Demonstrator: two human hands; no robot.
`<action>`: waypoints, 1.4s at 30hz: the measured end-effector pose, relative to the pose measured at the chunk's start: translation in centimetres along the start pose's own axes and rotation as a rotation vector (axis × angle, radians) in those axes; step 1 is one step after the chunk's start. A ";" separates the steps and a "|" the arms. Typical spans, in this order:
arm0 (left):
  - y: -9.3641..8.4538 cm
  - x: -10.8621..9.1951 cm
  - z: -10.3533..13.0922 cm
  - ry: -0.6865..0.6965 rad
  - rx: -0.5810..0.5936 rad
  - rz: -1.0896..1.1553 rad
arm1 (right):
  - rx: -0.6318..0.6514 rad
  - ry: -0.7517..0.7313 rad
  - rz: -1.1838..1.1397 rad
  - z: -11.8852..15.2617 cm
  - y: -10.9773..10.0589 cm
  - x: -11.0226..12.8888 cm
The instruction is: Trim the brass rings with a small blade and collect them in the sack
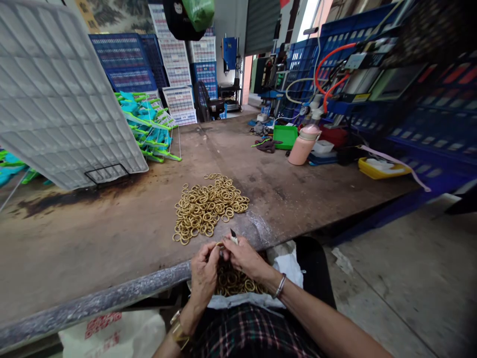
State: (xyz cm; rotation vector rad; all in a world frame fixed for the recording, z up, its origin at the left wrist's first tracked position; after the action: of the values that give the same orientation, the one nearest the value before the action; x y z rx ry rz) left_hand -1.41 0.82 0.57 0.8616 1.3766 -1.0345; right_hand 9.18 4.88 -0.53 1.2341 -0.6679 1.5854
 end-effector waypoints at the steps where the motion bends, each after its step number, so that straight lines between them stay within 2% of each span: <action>1: 0.0 0.1 0.1 0.007 0.010 -0.004 | -0.006 0.002 -0.006 0.0 0.0 -0.1; 4: 0.1 0.6 0.3 -0.052 0.059 0.033 | -0.046 -0.049 0.072 -0.1 -0.2 0.0; 9: 0.3 1.3 0.6 -0.201 0.126 0.132 | -0.129 -0.222 0.343 -0.1 -0.8 1.3; 13: 0.2 1.8 0.8 -0.268 0.175 0.194 | -0.142 -0.286 0.514 0.2 -0.5 2.2; 18: 0.3 2.1 1.2 -0.330 0.233 0.334 | -0.092 -0.326 0.466 0.1 -0.3 1.9; 22: 0.4 1.7 1.3 -0.348 0.233 0.409 | -0.101 -0.319 0.472 -0.1 -0.8 1.6; 25: 0.4 1.4 1.1 -0.353 0.210 0.437 | -0.133 -0.369 0.653 0.1 -1.1 1.5; 31: 0.2 1.5 0.8 -0.316 0.163 0.352 | -0.030 -0.477 1.079 0.6 -0.3 0.2; 36: 0.0 1.5 0.8 -0.271 0.144 0.247 | -0.015 -0.438 1.231 0.7 0.2 0.2; 42: 0.0 0.8 0.8 -0.214 0.095 0.167 | -0.019 -0.307 1.332 0.8 0.6 1.0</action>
State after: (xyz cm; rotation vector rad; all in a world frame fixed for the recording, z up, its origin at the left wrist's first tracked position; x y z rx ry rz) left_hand -1.16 0.02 -0.21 0.8922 1.0647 -1.0369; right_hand 8.92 4.31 0.81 1.0201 -1.9592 2.3892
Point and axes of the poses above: each hand's wrist, its own z-axis away from the middle knuckle, its own y-axis out of the palm, x = y × z, the point moved 4 cm from there along -z, towards the middle knuckle, and after that the axes turned 3 degrees about -x, right-handed, at the moved point
